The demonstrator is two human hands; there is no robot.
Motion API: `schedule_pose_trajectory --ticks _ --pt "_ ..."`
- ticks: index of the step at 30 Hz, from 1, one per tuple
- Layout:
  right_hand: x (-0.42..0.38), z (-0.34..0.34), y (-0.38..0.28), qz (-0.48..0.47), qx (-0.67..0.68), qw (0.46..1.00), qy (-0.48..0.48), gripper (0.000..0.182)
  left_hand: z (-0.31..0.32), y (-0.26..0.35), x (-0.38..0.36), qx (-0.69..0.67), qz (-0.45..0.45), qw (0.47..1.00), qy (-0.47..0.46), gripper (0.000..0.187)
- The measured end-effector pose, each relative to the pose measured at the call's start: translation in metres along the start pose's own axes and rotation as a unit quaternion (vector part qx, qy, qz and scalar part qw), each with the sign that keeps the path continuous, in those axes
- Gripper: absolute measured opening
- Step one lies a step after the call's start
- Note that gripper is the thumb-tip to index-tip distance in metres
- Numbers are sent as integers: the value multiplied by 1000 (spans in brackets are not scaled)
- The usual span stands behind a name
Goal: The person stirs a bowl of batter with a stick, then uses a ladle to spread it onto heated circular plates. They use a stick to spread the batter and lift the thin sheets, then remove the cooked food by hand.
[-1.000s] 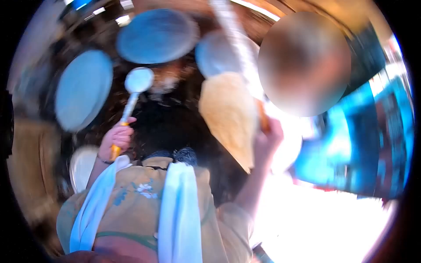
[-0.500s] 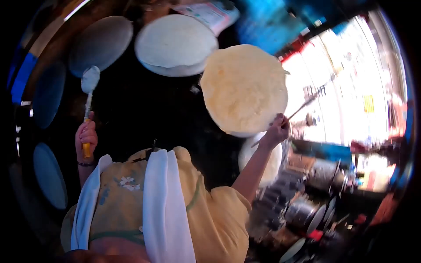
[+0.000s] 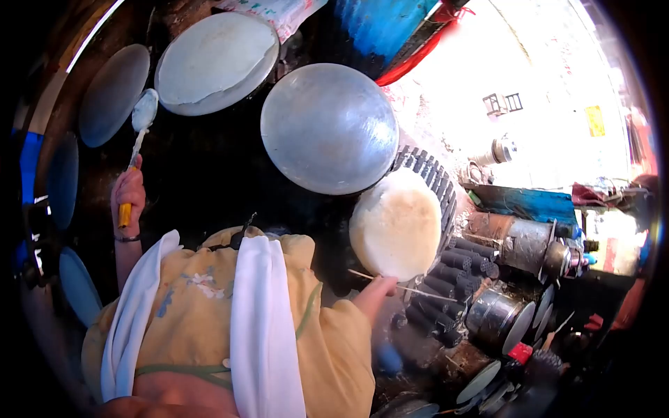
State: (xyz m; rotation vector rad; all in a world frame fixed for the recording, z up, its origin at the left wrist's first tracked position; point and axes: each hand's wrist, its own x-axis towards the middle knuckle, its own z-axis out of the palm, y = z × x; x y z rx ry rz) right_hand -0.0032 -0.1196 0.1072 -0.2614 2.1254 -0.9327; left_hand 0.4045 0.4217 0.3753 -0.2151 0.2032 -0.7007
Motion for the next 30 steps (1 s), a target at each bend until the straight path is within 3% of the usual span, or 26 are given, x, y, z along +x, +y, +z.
schedule_pose_trajectory --ticks 2,7,11,13,16,19,20,22,23,25,26,27,28,29,30 --pt "-7 8 11 7 -39 999 -33 25 3 -9 0 -18 -9 1000 -1 37" --pt "-95 113 18 -56 -163 951 -257 32 16 -22 1 -71 -23 997 -18 29" --pt "-191 156 -22 -174 -201 891 -367 38 13 -14 -17 -73 51 994 -64 23" --pt "-246 162 -44 -231 -184 865 -407 41 17 -21 -33 -42 147 987 -51 21" --pt "-331 144 -57 -294 -149 823 -463 46 18 -7 -83 -65 228 968 -79 19" --pt "-431 109 -29 -336 -140 774 -518 50 25 54 -150 -53 313 945 -77 19" --pt "-467 102 -9 -345 -149 751 -544 52 32 59 -158 89 407 907 57 18" --pt "-528 90 39 -391 -204 680 -587 55 39 72 -166 297 506 755 294 26" --pt "-558 83 63 -367 -236 646 -626 51 42 79 -181 293 512 752 296 26" --pt "-626 51 121 -277 -275 609 -690 40 54 103 -226 354 377 799 308 24" --pt "-643 44 150 -278 -290 563 -722 40 56 119 -246 312 341 847 263 23" --pt "-659 33 176 -289 -319 502 -750 42 61 131 -259 192 304 917 171 3" --pt "-674 13 195 -276 -330 443 -786 44 67 141 -266 111 261 947 152 10" --pt "-691 -8 212 -222 -337 423 -811 40 73 151 -269 29 215 967 133 21" --pt "-701 -15 230 -208 -344 371 -837 41 76 157 -268 30 212 970 117 26"
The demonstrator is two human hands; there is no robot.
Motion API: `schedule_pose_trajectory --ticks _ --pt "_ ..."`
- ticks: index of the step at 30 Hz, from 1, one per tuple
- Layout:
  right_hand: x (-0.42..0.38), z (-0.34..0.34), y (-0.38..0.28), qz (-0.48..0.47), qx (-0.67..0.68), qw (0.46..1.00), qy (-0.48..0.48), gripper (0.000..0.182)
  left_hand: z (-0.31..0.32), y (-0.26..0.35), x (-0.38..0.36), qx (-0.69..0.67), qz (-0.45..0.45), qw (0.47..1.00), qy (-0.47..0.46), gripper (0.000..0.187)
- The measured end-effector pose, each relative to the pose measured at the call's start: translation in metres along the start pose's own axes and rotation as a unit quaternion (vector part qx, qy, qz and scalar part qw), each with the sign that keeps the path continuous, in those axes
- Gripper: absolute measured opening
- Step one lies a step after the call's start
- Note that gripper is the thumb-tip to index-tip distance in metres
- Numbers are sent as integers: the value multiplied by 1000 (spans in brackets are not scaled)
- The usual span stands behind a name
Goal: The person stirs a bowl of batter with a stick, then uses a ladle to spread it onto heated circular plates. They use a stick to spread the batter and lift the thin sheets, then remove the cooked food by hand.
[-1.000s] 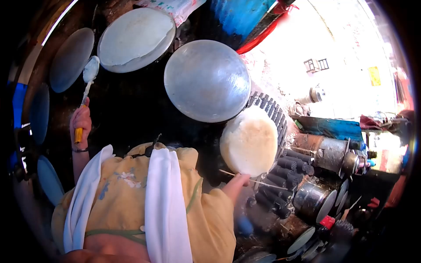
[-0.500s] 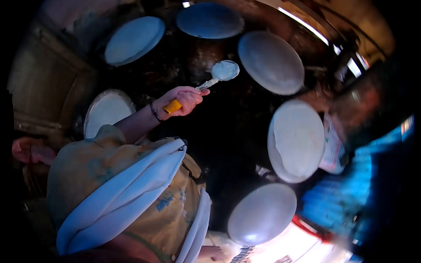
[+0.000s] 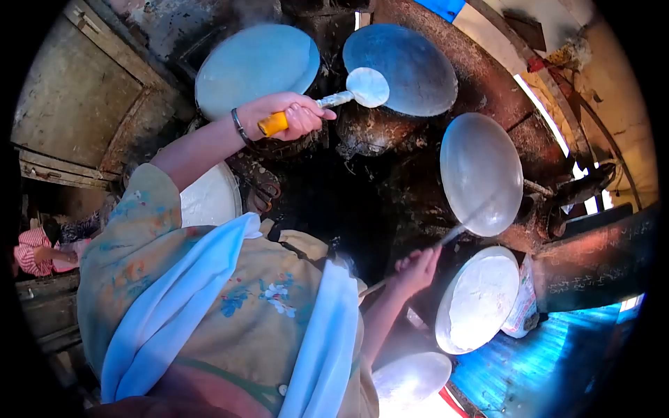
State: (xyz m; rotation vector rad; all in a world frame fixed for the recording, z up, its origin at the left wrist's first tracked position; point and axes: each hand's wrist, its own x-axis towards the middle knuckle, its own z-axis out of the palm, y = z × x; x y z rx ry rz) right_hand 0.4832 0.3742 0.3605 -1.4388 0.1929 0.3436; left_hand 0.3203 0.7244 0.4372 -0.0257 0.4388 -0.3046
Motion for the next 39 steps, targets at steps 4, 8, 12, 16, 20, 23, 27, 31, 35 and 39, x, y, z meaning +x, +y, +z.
schedule_pose_trajectory --ticks 4,8,12,16,20,23,27,31,35,39 --pt "8 74 -15 -66 -78 987 -120 40 28 20 11 -1 5 1000 -29 9" --pt "50 129 6 -291 -150 930 -169 35 49 53 45 111 39 993 -5 8" --pt "83 172 12 -369 -268 876 -159 36 77 64 99 287 180 939 52 17" --pt "128 191 19 -363 -290 876 -131 35 84 89 169 398 256 873 116 49" --pt "160 197 30 -239 -333 902 -138 35 63 134 227 535 282 778 169 53" --pt "185 219 57 -293 -307 899 -111 37 52 155 240 548 323 725 265 50" --pt "196 249 39 1 -62 969 -240 38 16 195 241 722 347 508 315 48" --pt "201 252 46 76 117 980 -140 38 31 215 225 776 382 363 346 45" --pt "158 304 20 122 66 973 -183 33 16 240 220 741 399 389 374 45" --pt "179 279 1 106 80 982 -133 29 11 248 184 663 428 471 393 51"
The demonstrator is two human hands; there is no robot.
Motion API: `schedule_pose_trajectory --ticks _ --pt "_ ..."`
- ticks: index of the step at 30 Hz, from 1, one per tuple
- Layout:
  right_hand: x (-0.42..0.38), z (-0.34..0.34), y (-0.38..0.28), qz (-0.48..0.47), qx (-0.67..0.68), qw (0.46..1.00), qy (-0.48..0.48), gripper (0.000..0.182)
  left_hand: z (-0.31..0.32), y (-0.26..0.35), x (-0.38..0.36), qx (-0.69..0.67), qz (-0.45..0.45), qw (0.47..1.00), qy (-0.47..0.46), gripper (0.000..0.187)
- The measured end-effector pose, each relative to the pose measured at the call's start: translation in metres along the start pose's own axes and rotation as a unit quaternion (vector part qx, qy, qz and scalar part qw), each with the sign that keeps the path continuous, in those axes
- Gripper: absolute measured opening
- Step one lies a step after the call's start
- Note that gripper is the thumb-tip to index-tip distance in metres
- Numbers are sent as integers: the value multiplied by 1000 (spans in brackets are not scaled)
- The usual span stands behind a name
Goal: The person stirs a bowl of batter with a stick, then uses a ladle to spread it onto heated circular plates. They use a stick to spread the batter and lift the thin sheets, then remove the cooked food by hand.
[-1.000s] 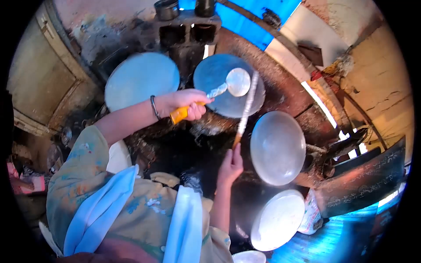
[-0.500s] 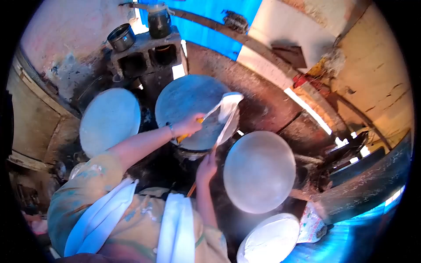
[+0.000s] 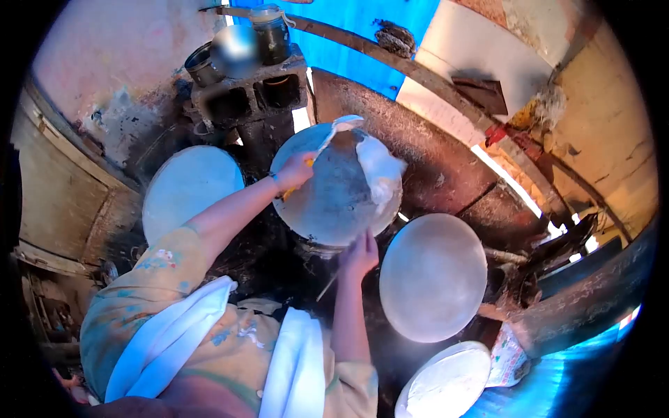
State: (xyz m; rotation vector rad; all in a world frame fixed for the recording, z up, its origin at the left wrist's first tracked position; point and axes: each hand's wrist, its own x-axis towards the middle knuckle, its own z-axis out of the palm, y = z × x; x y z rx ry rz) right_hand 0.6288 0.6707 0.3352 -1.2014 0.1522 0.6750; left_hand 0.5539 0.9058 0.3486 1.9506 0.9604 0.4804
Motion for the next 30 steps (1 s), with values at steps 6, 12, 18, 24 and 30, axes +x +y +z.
schedule_pose_trajectory --ticks 6,12,18,24,30 --pt "32 38 48 -30 -74 993 -89 26 -30 1 -38 -229 -155 961 -9 51" --pt "78 -15 -3 -37 -45 997 -54 22 -67 -1 -140 -397 -203 893 -58 30" --pt "88 24 40 2 -174 968 -183 23 -103 -1 -200 -634 -323 696 -98 33" --pt "184 -25 49 -248 -293 901 -200 29 -123 13 -241 -665 -226 711 -31 41" --pt "88 5 -36 63 -336 898 -277 34 -129 13 -258 -750 -203 629 8 46"
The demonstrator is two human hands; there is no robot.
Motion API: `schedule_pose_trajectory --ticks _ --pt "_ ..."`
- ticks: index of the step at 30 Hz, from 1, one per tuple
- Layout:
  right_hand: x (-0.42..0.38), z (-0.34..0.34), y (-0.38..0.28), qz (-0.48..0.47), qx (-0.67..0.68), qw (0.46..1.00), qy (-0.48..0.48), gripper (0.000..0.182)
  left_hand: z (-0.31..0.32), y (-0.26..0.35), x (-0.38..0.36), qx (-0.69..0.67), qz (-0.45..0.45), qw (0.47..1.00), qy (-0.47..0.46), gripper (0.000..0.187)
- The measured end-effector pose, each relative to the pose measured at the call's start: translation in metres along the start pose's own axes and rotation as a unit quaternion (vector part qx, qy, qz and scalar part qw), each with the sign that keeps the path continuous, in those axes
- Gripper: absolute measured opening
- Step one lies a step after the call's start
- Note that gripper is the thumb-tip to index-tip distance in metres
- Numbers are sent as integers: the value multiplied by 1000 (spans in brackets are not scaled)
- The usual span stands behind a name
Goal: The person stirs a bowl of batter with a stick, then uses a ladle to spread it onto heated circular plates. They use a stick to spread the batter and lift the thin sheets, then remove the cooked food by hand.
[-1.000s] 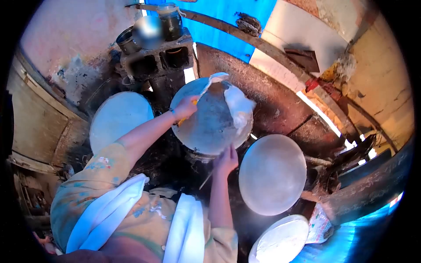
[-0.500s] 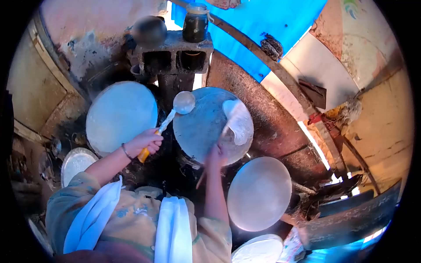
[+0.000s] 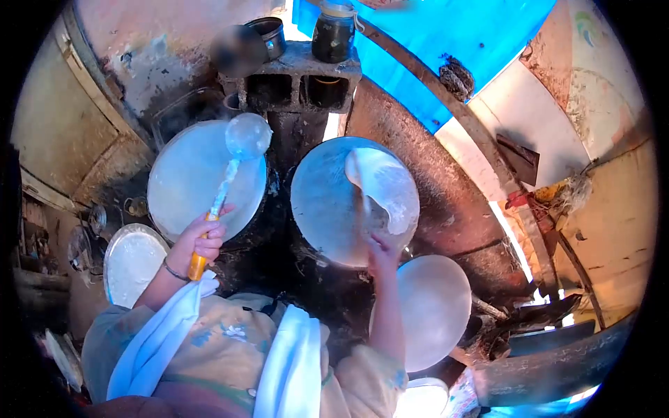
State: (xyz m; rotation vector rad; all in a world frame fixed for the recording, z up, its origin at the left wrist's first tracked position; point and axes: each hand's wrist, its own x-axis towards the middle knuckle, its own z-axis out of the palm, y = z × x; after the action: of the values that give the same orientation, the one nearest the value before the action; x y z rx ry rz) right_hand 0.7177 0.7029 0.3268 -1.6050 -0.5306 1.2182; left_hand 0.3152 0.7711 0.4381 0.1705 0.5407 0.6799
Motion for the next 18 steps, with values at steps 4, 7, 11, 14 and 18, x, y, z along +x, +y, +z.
schedule_pose_trajectory --ticks 4,7,11,14,18 --pt "33 -25 1 -55 24 997 46 24 -5 -3 -1 33 38 999 -11 47" --pt "3 19 -9 34 43 998 -36 16 7 -4 -2 -3 43 999 9 47" --pt "-5 -44 -15 27 -22 999 -33 33 11 -5 -6 10 59 998 -15 52" --pt "21 -50 -31 0 29 998 53 18 13 -5 -5 63 84 994 33 56" --pt "-9 6 -30 41 -20 995 -85 20 20 -8 -2 63 77 995 -18 54"
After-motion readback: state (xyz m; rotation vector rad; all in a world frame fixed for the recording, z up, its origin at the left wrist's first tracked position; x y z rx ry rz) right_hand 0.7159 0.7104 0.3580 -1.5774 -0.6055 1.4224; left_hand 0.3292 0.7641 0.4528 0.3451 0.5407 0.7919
